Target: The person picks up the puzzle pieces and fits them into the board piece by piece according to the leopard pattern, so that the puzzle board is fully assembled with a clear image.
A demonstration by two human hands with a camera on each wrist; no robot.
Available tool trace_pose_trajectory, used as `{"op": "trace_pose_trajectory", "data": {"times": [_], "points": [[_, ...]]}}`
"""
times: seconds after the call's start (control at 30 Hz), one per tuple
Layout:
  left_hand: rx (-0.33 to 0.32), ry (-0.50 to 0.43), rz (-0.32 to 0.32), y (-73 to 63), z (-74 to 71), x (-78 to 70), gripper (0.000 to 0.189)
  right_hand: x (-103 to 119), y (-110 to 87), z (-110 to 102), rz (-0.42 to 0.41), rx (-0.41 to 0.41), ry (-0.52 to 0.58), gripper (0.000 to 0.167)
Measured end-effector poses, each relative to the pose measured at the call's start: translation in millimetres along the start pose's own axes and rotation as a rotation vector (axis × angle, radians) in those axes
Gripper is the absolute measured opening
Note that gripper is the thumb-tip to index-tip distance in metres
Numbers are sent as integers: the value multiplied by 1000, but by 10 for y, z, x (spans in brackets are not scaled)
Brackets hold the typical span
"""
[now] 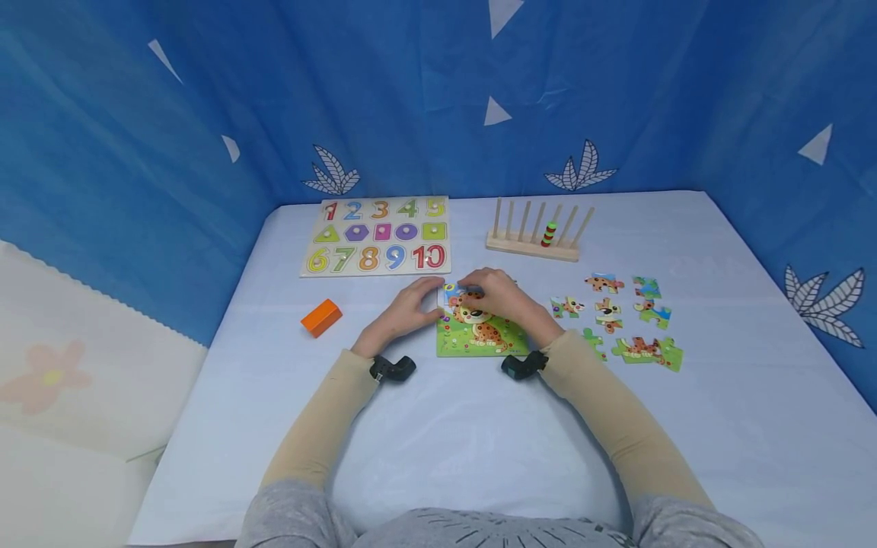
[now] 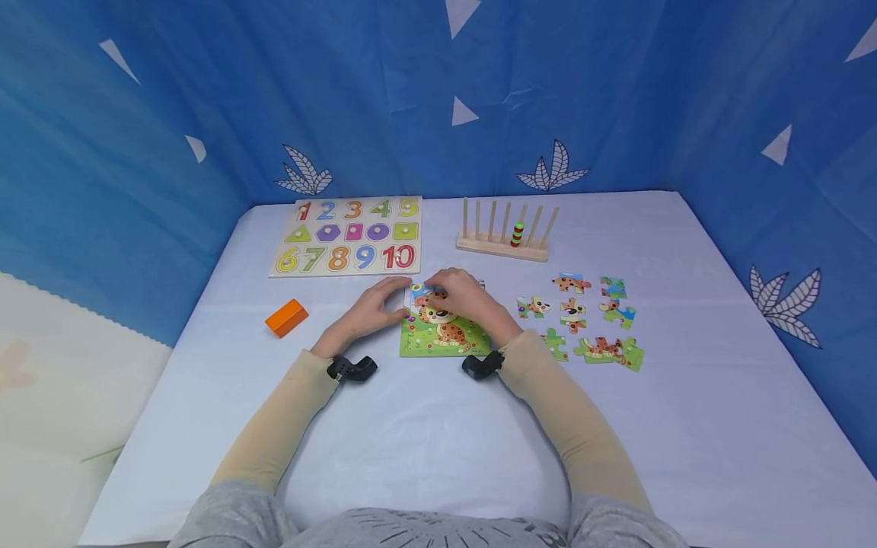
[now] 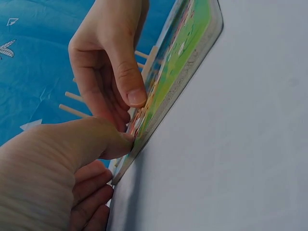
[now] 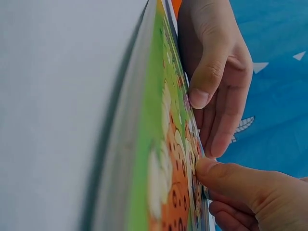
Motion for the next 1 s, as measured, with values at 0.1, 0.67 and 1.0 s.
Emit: {"op": "trace_pose_trajectory", "data": {"times": [0.1, 0.67, 1.0], "points": [[4, -7, -9, 3, 3, 8, 64, 8, 1, 5, -3, -4, 3, 39], [3, -4, -8, 10, 3, 26, 63, 8, 29, 18, -20, -15, 34, 34], [0, 4, -16, 12, 0, 34, 65, -158, -353, -433, -6, -113, 404, 48]]}}
Point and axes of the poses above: each hand's wrist, its own y-axis towards the middle knuckle, its own z-axis out of the palm, x = y × z, the point moved 2 cm from there along y, towards the middle knuckle, and after that the axes turned 14 degrees about x, right-handed, at the moved point
